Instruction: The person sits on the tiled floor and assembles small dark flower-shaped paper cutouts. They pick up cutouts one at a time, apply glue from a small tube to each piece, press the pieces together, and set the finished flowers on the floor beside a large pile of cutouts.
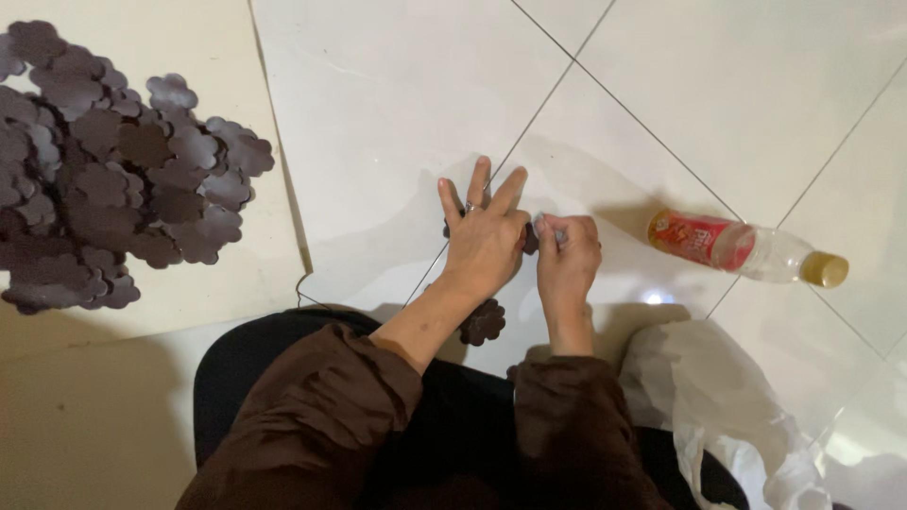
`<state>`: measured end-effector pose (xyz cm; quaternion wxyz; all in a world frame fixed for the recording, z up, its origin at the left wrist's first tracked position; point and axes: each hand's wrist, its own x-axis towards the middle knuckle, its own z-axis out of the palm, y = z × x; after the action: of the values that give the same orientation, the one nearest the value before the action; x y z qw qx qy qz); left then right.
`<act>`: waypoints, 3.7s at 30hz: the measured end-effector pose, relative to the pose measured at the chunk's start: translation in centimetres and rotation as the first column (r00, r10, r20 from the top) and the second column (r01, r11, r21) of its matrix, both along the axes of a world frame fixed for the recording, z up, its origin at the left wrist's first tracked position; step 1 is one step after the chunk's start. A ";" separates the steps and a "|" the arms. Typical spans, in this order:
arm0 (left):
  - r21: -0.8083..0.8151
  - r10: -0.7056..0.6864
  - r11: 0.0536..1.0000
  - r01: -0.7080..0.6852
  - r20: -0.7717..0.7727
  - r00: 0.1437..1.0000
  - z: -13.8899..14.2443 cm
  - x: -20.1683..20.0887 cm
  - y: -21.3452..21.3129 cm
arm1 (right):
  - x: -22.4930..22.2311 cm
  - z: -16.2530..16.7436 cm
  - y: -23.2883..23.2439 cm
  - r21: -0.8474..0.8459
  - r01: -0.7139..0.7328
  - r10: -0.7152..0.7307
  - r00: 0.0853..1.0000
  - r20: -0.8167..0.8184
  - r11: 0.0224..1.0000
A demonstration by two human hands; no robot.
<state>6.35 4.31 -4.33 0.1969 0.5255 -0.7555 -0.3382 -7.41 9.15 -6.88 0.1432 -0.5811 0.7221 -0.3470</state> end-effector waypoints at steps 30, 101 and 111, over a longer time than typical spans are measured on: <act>-0.032 0.026 0.999 -0.027 -0.024 0.999 -0.4 0.0 0.6 | 0.4 0.1 0.5 0.025 -0.009 0.009 1.000 0.027 1.000; -0.064 0.042 0.997 -0.043 -0.025 0.999 -0.5 0.2 0.4 | -0.6 0.0 0.2 0.053 -0.006 -0.001 0.992 0.128 0.999; -0.034 0.036 0.999 -0.038 -0.046 0.998 -0.4 0.3 0.4 | -0.2 0.1 0.8 0.014 -0.007 0.008 0.999 -0.032 1.000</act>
<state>6.69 4.74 -4.73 0.2294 0.5280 -0.7468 -0.3330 -7.58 9.91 -6.79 0.1368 -0.5882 0.7245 -0.3321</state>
